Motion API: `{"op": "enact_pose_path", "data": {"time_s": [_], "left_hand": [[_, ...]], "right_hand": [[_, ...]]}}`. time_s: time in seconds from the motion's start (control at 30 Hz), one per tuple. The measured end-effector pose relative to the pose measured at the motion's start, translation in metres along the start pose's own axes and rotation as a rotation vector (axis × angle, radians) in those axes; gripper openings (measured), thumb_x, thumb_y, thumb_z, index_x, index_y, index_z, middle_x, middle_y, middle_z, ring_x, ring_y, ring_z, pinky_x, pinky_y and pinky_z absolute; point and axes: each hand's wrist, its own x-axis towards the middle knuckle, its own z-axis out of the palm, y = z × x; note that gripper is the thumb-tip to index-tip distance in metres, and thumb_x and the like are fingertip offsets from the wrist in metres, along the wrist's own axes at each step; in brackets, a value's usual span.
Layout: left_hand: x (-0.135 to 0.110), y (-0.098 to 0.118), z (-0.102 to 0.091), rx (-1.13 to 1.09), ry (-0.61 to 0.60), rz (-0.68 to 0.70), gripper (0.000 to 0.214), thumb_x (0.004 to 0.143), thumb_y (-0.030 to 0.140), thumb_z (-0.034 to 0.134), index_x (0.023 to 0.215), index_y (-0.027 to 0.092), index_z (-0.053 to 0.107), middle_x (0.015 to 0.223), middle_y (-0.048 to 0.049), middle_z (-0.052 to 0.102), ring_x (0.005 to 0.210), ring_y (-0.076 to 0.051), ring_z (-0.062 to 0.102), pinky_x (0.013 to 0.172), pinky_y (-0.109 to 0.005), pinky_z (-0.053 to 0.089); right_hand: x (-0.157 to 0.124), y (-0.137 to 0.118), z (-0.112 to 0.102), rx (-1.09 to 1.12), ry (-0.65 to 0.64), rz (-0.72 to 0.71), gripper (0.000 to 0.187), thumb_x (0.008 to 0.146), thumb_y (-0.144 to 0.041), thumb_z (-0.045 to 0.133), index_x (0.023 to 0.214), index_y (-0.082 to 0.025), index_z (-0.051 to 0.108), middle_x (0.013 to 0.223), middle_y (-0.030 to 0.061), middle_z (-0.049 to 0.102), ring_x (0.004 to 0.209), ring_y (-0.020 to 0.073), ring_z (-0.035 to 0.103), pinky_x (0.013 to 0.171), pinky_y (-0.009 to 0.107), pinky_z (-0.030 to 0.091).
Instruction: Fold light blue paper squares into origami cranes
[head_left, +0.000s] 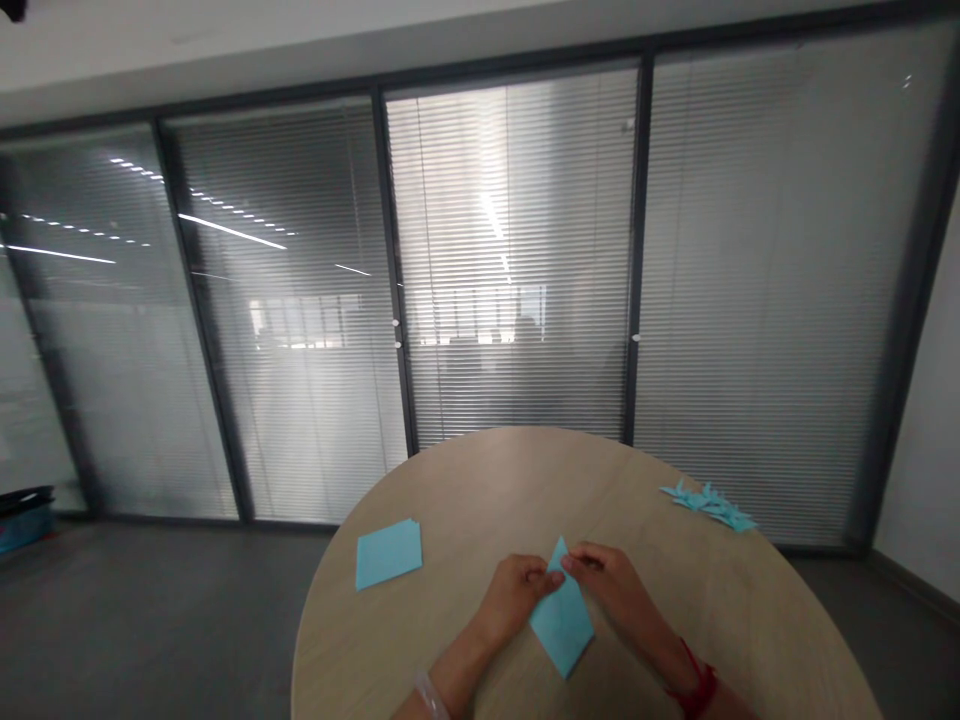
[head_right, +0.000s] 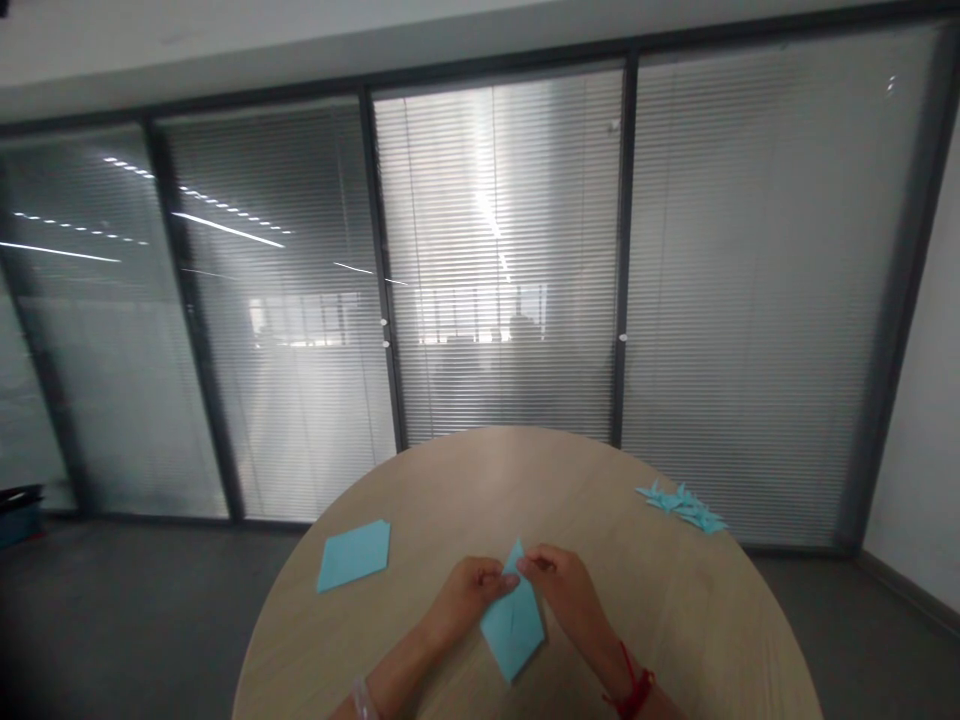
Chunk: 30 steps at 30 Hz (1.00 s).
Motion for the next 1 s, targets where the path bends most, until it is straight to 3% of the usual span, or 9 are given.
{"op": "enact_pose_path", "data": {"time_s": [0.23, 0.5, 0.73, 1.0], "left_hand": [[0.001, -0.002, 0.003, 0.004, -0.017, 0.013, 0.057, 0.067, 0.072, 0.05, 0.051, 0.018, 0.041, 0.053, 0.0052, 0.028, 0.053, -0.01, 0.026, 0.051, -0.026, 0.017], [0.003, -0.002, -0.003, 0.013, 0.181, 0.059, 0.054, 0.071, 0.07, 0.046, 0.053, 0.019, 0.038, 0.054, 0.0044, 0.03, 0.054, -0.011, 0.029, 0.051, -0.026, 0.021], [0.004, -0.004, -0.003, 0.005, 0.195, 0.055, 0.054, 0.072, 0.069, 0.045, 0.054, 0.019, 0.042, 0.055, 0.0037, 0.033, 0.054, -0.011, 0.031, 0.051, -0.025, 0.021], [0.005, -0.005, -0.005, -0.026, 0.291, 0.076, 0.053, 0.074, 0.068, 0.043, 0.054, 0.019, 0.039, 0.055, 0.0038, 0.031, 0.054, -0.011, 0.031, 0.051, -0.026, 0.022]], "right_hand": [[0.0, 0.001, -0.003, -0.062, 0.047, 0.017, 0.032, 0.073, -0.044, 0.056, 0.056, -0.016, 0.057, 0.054, -0.0023, 0.049, 0.056, 0.0141, 0.045, 0.055, 0.024, 0.034], [-0.001, 0.003, 0.0, -0.011, -0.029, 0.023, 0.031, 0.073, -0.043, 0.057, 0.063, -0.015, 0.064, 0.059, 0.0007, 0.059, 0.06, 0.0159, 0.051, 0.057, 0.025, 0.038], [0.001, 0.012, 0.001, -0.049, -0.004, 0.018, 0.032, 0.074, -0.043, 0.057, 0.058, -0.016, 0.06, 0.055, -0.001, 0.055, 0.056, 0.0146, 0.049, 0.054, 0.024, 0.035], [-0.003, 0.003, 0.001, 0.064, -0.06, -0.023, 0.03, 0.075, -0.042, 0.059, 0.077, -0.014, 0.068, 0.068, 0.0025, 0.064, 0.067, 0.0183, 0.057, 0.063, 0.026, 0.041]]}}
